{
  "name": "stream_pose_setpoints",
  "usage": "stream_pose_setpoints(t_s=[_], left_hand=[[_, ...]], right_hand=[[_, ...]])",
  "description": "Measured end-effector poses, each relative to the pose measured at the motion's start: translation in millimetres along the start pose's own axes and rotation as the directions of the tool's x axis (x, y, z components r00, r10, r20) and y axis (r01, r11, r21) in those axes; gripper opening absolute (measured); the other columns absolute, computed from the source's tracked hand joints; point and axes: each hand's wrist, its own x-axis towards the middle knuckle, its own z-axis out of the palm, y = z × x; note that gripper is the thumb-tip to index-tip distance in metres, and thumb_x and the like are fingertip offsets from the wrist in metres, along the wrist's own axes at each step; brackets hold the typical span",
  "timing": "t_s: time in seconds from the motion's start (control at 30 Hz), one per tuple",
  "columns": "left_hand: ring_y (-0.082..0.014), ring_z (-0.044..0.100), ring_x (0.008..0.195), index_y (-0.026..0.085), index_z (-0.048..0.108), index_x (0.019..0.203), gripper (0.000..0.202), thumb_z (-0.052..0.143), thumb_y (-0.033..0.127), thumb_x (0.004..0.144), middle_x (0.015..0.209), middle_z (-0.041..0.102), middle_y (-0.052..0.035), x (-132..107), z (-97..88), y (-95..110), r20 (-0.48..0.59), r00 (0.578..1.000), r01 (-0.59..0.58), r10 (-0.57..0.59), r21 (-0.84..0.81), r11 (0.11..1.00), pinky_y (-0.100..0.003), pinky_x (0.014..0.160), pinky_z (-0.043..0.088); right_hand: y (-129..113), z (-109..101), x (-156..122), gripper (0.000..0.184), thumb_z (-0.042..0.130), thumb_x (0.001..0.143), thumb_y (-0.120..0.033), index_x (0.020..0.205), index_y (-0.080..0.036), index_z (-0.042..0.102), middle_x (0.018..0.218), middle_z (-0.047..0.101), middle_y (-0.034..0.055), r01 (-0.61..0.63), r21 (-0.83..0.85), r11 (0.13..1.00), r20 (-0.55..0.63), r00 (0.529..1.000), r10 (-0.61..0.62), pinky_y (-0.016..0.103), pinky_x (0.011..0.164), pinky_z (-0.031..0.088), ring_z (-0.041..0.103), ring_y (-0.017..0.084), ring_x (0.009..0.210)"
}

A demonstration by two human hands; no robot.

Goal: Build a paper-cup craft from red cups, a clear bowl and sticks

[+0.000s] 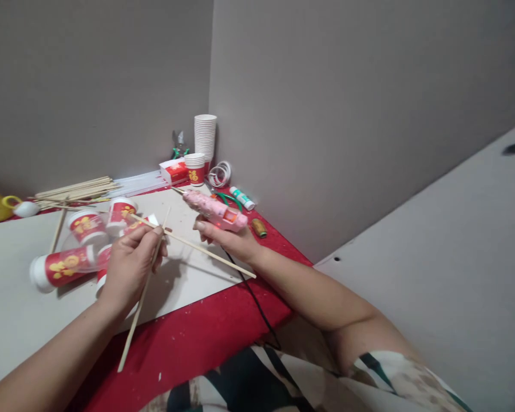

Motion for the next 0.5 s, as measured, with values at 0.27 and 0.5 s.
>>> stream_pose_setpoints(t_s=[0.27,0.5], left_hand=[[-0.0049,0.041,0.036,0.018,0.062,0.066,0.019,0.064,0.028,0.082,0.054,0.059,0.0034,2,0.2,5,-0.046,0.999,-0.003,0.001,-0.063,0.998,-0.018,0.034,0.027],[-0.004,0.039,0.036,0.015,0.068,0.085,0.018,0.067,0.033,0.08,0.06,0.065,0.0017,7,-0.9,-4,-0.034,0.999,-0.027,0.021,-0.197,0.98,-0.018,0.036,0.027]], right_hand=[[-1,0,0,0.046,0.075,0.071,-0.062,0.074,-0.019,0.059,0.062,0.059,-0.0026,0.016,-0.012,1.0,-0.01,1.0,-0.016,0.024,0.053,0.048,0.054,0.008,0.054],[10,-3,-6,0.035,0.072,0.082,-0.051,0.072,-0.019,0.062,0.064,0.061,-0.0007,0.075,-0.09,0.993,-0.008,0.997,-0.076,0.025,0.055,0.048,0.057,0.01,0.057]])
